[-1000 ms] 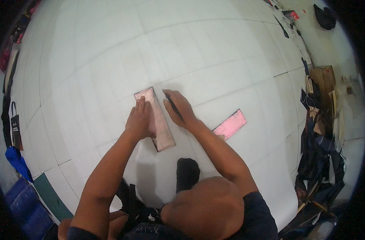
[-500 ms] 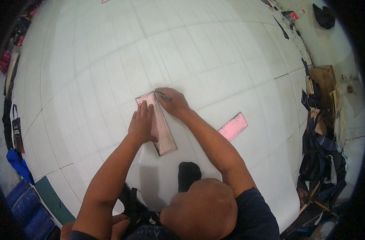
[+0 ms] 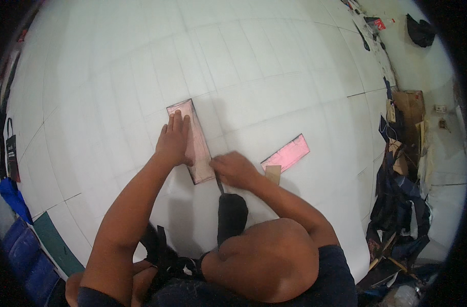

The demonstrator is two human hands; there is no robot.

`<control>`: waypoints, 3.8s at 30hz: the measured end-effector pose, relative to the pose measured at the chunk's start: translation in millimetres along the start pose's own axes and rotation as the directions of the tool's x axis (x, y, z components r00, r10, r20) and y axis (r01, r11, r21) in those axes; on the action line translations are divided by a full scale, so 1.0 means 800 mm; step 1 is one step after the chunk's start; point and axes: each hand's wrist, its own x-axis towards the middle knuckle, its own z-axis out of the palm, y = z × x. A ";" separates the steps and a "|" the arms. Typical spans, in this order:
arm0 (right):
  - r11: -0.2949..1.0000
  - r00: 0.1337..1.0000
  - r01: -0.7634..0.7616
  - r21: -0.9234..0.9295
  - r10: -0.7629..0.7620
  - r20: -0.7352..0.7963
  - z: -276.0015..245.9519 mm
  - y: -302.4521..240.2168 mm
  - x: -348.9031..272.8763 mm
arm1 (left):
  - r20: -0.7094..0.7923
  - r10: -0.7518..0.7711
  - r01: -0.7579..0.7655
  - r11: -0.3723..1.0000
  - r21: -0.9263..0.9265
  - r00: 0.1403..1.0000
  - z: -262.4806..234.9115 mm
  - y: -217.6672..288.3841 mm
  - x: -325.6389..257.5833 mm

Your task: The person sits on a tiled floor and uses a pen to trace the outline of a rectangular pink paper template onto a large white sheet. They repeatedly reposition the template and trace its edges to create multiple rectangular shapes.

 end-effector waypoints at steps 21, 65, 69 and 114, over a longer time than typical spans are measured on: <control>0.859 0.907 -0.418 0.296 0.410 0.092 0.004 -0.022 -0.047 | -0.014 -0.002 0.001 0.998 -0.056 1.000 0.000 -0.002 -0.001; 0.803 0.850 -0.385 0.455 0.500 -0.164 0.093 -0.090 -0.041 | -0.102 0.029 -0.034 0.998 -0.055 0.994 0.007 -0.004 0.000; 0.760 0.801 -0.454 0.465 0.577 -0.160 0.086 -0.090 -0.049 | -0.069 0.031 -0.034 0.998 -0.044 0.997 0.005 -0.001 0.001; 0.648 0.584 -0.446 0.618 0.734 -0.348 0.029 -0.029 -0.084 | -0.369 0.056 -0.112 0.985 -0.133 0.928 0.072 -0.035 -0.034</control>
